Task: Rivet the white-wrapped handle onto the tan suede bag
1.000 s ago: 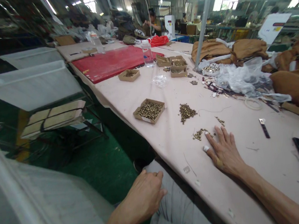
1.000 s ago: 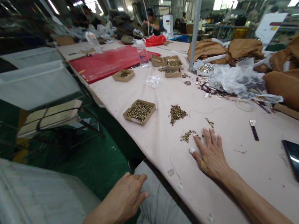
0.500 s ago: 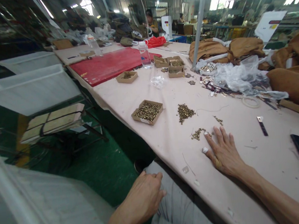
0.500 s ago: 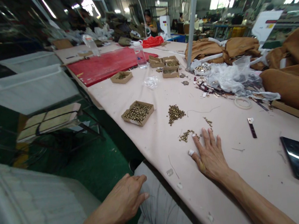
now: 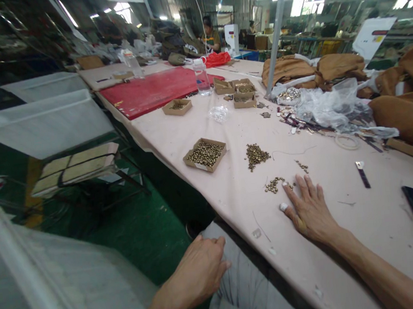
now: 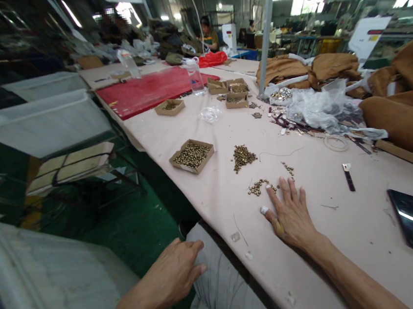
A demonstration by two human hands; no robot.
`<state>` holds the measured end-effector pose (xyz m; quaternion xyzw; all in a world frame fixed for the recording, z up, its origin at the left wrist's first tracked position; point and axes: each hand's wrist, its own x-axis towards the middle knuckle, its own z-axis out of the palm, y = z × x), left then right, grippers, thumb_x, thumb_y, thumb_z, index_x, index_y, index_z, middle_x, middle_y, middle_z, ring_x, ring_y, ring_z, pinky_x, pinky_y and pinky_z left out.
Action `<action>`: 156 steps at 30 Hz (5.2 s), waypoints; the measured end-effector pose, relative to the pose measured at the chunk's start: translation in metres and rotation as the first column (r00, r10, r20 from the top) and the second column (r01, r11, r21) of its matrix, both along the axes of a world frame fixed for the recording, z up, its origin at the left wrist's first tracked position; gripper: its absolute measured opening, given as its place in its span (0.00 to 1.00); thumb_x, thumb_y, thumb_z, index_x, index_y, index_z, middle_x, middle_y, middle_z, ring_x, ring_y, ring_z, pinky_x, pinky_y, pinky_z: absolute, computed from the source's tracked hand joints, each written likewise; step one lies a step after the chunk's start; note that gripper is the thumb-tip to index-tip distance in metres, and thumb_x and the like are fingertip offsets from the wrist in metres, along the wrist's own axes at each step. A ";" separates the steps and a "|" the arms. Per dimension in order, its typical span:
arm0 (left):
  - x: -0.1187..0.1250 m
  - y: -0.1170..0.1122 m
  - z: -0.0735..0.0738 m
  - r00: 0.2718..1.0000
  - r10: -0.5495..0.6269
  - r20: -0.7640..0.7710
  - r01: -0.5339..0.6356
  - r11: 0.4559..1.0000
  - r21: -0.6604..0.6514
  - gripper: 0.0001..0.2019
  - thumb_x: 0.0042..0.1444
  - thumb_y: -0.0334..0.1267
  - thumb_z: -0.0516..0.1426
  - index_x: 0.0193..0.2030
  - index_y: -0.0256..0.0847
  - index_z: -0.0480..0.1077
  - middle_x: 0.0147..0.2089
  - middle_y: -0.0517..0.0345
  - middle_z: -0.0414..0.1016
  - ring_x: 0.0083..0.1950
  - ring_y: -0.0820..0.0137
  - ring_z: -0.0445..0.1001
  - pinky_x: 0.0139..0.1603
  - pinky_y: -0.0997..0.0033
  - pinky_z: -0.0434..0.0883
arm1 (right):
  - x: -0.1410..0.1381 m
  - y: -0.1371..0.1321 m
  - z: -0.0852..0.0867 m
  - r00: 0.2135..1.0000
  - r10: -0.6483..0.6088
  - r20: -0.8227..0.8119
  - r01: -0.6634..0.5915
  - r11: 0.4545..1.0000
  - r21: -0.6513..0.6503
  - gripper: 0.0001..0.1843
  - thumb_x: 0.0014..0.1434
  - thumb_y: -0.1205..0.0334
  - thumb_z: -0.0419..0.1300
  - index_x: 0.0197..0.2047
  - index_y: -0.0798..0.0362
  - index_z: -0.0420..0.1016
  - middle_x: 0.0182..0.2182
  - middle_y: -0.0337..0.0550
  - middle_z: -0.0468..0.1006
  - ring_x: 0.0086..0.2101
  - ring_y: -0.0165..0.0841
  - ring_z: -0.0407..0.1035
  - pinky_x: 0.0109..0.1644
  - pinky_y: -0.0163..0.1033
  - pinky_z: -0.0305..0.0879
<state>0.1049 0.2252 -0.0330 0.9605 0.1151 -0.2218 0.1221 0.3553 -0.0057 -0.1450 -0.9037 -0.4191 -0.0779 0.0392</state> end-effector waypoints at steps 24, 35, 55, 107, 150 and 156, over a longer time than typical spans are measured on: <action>-0.009 0.002 -0.009 0.996 -0.015 0.085 0.014 1.000 0.014 0.11 0.65 0.41 0.54 0.46 0.38 0.73 0.43 0.43 0.80 0.48 0.50 0.80 0.56 0.48 0.69 | 0.025 -0.006 -0.010 0.996 -0.084 0.013 0.084 0.996 -0.015 0.36 0.73 0.42 0.45 0.77 0.50 0.54 0.77 0.60 0.39 0.74 0.60 0.31 0.70 0.74 0.40; -0.009 0.000 -0.005 0.997 -0.001 0.073 0.001 1.000 -0.001 0.13 0.65 0.41 0.54 0.48 0.35 0.74 0.42 0.41 0.80 0.49 0.48 0.80 0.59 0.45 0.69 | 0.030 -0.009 -0.001 0.994 -0.058 0.089 0.053 0.997 0.053 0.32 0.73 0.46 0.47 0.75 0.49 0.59 0.77 0.58 0.39 0.74 0.61 0.32 0.70 0.75 0.39; -0.009 0.000 -0.004 0.998 -0.014 0.065 0.013 1.000 0.015 0.13 0.64 0.42 0.56 0.48 0.35 0.75 0.40 0.42 0.81 0.47 0.48 0.81 0.58 0.45 0.71 | 0.011 0.017 0.007 0.986 0.151 0.078 -0.157 0.985 0.078 0.26 0.72 0.51 0.53 0.70 0.42 0.67 0.77 0.55 0.40 0.74 0.62 0.33 0.70 0.75 0.41; -0.008 0.002 -0.005 0.999 0.032 0.044 -0.031 0.999 -0.034 0.11 0.64 0.40 0.55 0.47 0.37 0.73 0.44 0.43 0.80 0.49 0.49 0.79 0.60 0.45 0.67 | 0.018 0.034 0.003 0.995 0.046 0.090 -0.050 0.998 0.045 0.31 0.71 0.48 0.52 0.72 0.50 0.63 0.75 0.62 0.48 0.73 0.62 0.36 0.69 0.73 0.41; -0.013 0.000 -0.007 0.996 -0.008 0.085 0.007 1.000 0.010 0.11 0.64 0.41 0.55 0.46 0.36 0.73 0.40 0.43 0.80 0.45 0.48 0.80 0.56 0.46 0.70 | 0.008 0.028 0.003 0.964 0.265 0.003 -0.262 0.952 0.159 0.24 0.69 0.54 0.54 0.67 0.45 0.72 0.76 0.52 0.44 0.73 0.60 0.37 0.70 0.74 0.44; -0.015 0.000 -0.007 0.995 -0.009 0.103 0.007 1.000 0.018 0.11 0.64 0.42 0.56 0.46 0.37 0.73 0.41 0.44 0.80 0.46 0.49 0.80 0.56 0.46 0.71 | 0.007 0.031 0.003 0.969 0.246 0.001 -0.244 0.961 0.133 0.24 0.71 0.53 0.53 0.67 0.45 0.72 0.76 0.54 0.45 0.73 0.59 0.37 0.71 0.74 0.43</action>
